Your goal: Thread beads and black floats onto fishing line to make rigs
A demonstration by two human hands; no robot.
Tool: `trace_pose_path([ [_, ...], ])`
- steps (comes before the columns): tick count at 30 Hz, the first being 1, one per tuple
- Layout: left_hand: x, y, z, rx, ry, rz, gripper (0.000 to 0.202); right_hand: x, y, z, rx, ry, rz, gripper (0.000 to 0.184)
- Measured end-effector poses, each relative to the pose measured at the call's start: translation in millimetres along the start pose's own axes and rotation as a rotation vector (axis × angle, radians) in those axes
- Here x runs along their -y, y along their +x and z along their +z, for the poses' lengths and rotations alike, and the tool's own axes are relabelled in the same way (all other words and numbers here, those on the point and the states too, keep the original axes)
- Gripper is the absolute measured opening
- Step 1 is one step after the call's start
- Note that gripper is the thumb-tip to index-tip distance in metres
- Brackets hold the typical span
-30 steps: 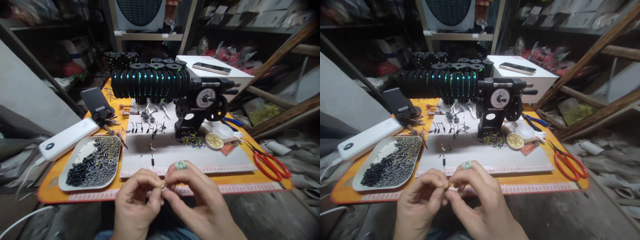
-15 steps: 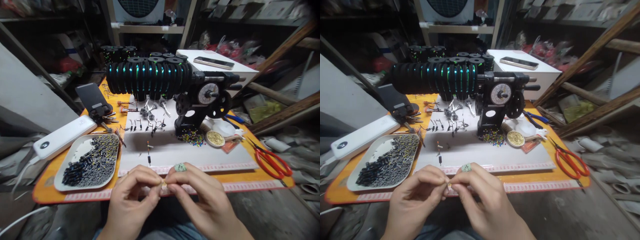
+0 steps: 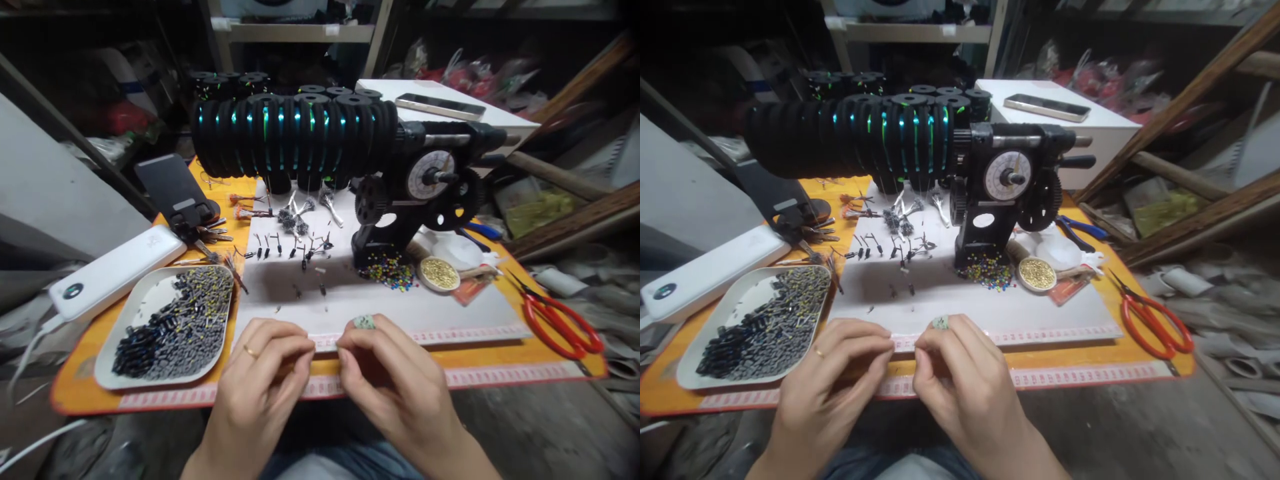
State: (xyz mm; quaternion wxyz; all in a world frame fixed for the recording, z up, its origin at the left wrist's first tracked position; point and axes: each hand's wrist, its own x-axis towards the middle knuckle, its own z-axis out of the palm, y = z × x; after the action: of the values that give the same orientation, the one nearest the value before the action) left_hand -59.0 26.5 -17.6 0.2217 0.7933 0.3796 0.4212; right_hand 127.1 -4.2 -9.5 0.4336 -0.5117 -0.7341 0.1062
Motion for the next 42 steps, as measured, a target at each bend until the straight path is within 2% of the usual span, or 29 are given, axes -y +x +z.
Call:
trace_pose_path([
  [3, -0.7, 8.2, -0.2, 0.074, 0.123, 0.047, 0.019, -4.3, 0.3, 0.9, 0.017, -0.045, -0.031, 0.013],
  [8, -5.9, 17.9, 2.0, 0.11, 0.315, 0.014, 0.017, -9.4, 1.7, -1.3, 0.032, -0.094, -0.029, 0.015],
  [16, -11.4, 26.6, 4.2, 0.214, 0.237, -0.058, 0.017, -19.0, 0.3, -7.4, 0.065, -0.123, -0.004, 0.014],
  [23, -10.3, 27.2, 4.9, 0.21, 0.228, -0.061, 0.017, -20.7, -2.8, -8.6, 0.037, -0.136, -0.012, 0.017],
  [36, -10.2, 29.2, 9.3, 0.261, 0.218, -0.085, 0.017, -30.0, -11.8, -16.9, 0.083, -0.228, -0.028, 0.02],
  [42, -0.7, 26.9, 10.3, 0.287, 0.239, -0.024, 0.021, -29.5, -13.9, -24.8, 0.078, -0.283, 0.01, 0.018],
])
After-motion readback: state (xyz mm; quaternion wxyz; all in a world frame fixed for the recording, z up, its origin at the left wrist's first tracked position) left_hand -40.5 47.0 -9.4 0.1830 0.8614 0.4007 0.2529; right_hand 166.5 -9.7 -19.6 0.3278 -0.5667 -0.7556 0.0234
